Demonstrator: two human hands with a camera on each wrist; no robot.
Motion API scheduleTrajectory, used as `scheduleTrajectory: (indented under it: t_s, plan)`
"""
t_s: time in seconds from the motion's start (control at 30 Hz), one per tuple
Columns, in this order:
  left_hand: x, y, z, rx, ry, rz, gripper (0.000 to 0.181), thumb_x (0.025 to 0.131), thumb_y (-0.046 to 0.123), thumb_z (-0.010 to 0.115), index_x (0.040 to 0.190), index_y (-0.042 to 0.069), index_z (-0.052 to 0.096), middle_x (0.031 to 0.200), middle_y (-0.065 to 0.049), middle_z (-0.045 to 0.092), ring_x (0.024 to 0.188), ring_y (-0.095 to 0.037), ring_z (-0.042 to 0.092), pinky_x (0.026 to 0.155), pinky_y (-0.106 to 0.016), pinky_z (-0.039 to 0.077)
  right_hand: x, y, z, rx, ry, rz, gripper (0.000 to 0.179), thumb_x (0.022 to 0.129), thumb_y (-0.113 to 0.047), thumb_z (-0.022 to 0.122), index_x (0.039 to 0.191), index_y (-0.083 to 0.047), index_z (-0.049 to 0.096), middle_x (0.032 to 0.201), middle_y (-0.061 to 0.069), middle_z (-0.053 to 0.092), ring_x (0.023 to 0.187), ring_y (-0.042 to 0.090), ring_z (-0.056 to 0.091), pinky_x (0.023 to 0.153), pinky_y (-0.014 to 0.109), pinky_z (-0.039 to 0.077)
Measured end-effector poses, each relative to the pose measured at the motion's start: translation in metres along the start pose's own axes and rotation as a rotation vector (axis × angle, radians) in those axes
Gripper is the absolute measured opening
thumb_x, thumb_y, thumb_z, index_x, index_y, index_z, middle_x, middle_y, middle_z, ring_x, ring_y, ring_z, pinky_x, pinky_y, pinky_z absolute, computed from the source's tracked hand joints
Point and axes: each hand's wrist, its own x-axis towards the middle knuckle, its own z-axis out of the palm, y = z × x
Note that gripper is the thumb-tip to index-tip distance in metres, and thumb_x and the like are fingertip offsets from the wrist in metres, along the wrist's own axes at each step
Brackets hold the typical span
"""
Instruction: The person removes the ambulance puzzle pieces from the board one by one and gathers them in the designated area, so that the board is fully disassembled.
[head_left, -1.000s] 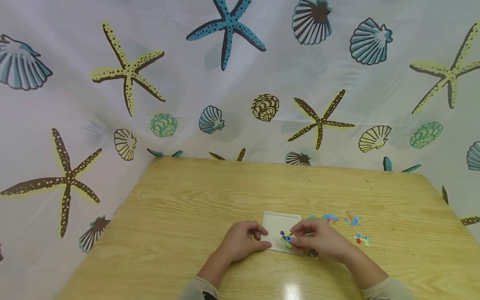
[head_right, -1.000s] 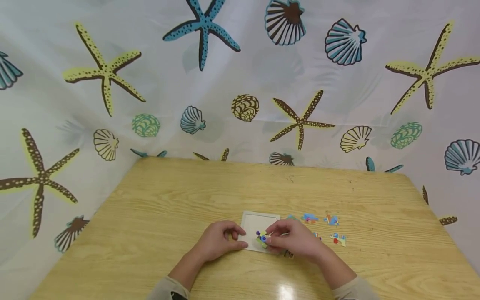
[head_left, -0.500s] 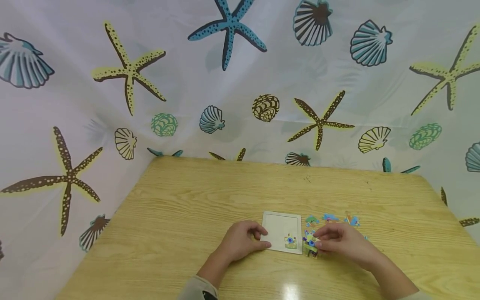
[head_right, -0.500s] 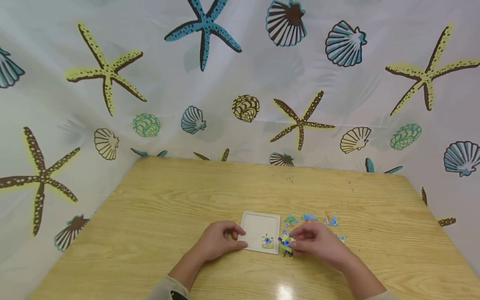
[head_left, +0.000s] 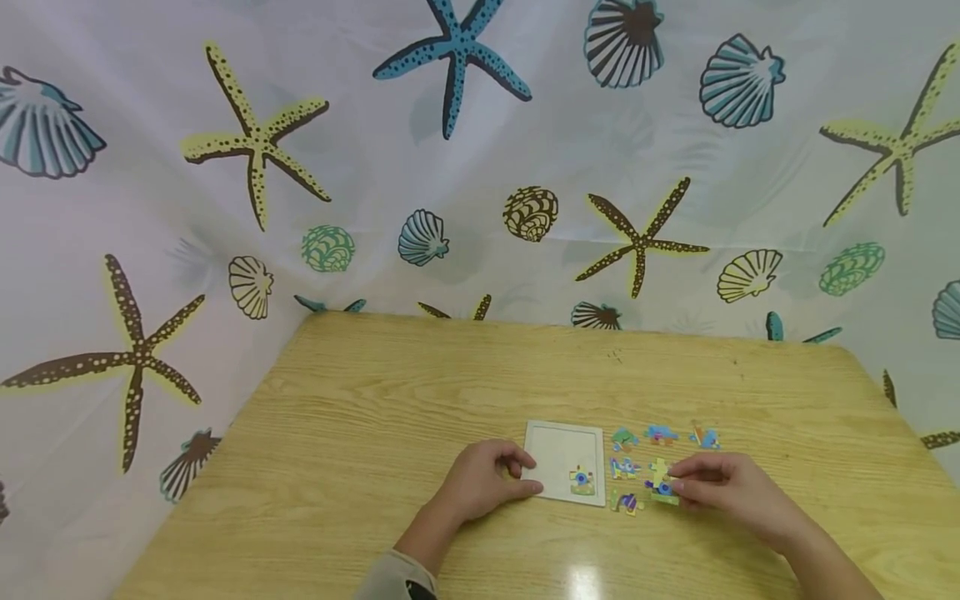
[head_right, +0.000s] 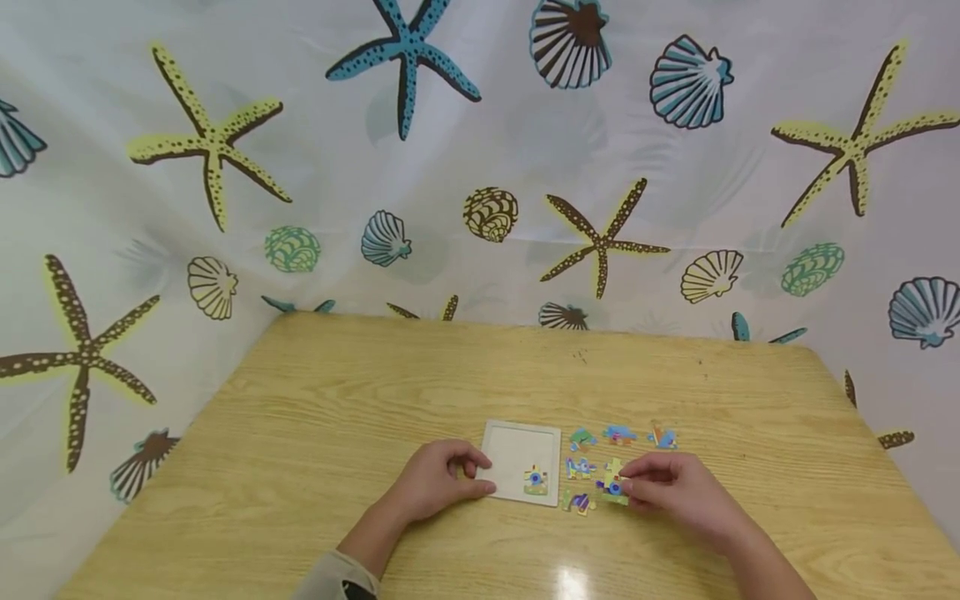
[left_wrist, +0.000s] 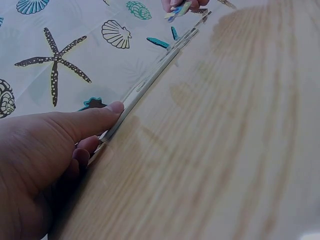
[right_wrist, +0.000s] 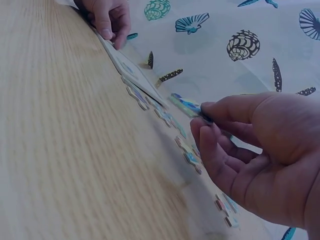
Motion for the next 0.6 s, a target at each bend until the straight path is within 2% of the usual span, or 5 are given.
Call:
scheduleTrajectory:
  t_s: [0.13,0.27,0.43,0.53,0.6]
  plan:
    - [0.0,0.001,0.0,0.001,0.002,-0.002,0.027,0.076,0.035,0.087,0.093,0.02,0.074,0.083,0.006,0.062,0.068,-0.011,0.049,0.062,-0.023,0.041,-0.003,0.005,-0.006,-0.033,0.01,0.015,0.039,0.097,-0.023,0.067,0.12,0.008,0.065,0.106,0.008,0.071,0.087,0.014,0.068,0.078,0.03,0.058]
    - [-0.001,-0.001,0.0,-0.003,0.002,-0.004,0.027,0.076,0.035,0.088,0.093,0.02,0.074,0.083,0.005,0.063,0.068,-0.011,0.049,0.062,-0.024,0.041,-0.004,0.006,0.001,-0.102,0.04,0.016,0.036,0.094,-0.023,0.07,0.115,0.007,0.068,0.106,0.011,0.073,0.085,0.012,0.069,0.074,0.027,0.058]
    - [0.0,-0.001,0.001,0.003,0.005,-0.007,0.026,0.076,0.037,0.087,0.093,0.022,0.074,0.083,0.007,0.063,0.069,-0.01,0.05,0.063,-0.024,0.041,-0.005,0.002,0.021,-0.34,0.199,0.056,0.021,0.09,-0.02,0.074,0.103,-0.004,0.073,0.091,0.005,0.071,0.076,0.011,0.063,0.065,0.023,0.052]
    - [0.001,-0.001,0.002,0.006,0.005,-0.011,0.026,0.076,0.037,0.087,0.093,0.023,0.074,0.082,0.009,0.063,0.069,-0.01,0.05,0.064,-0.024,0.042,-0.005,0.0,0.03,-0.433,0.277,0.096,0.012,0.088,-0.015,0.073,0.098,-0.008,0.072,0.083,0.0,0.066,0.073,0.01,0.059,0.062,0.022,0.048]
    - [0.002,-0.002,0.003,0.007,0.006,-0.013,0.025,0.076,0.038,0.087,0.093,0.024,0.074,0.082,0.01,0.062,0.069,-0.01,0.05,0.064,-0.024,0.042,-0.004,-0.002,0.033,-0.464,0.297,0.101,0.01,0.088,-0.012,0.071,0.097,-0.008,0.072,0.082,-0.001,0.065,0.072,0.011,0.057,0.062,0.022,0.047]
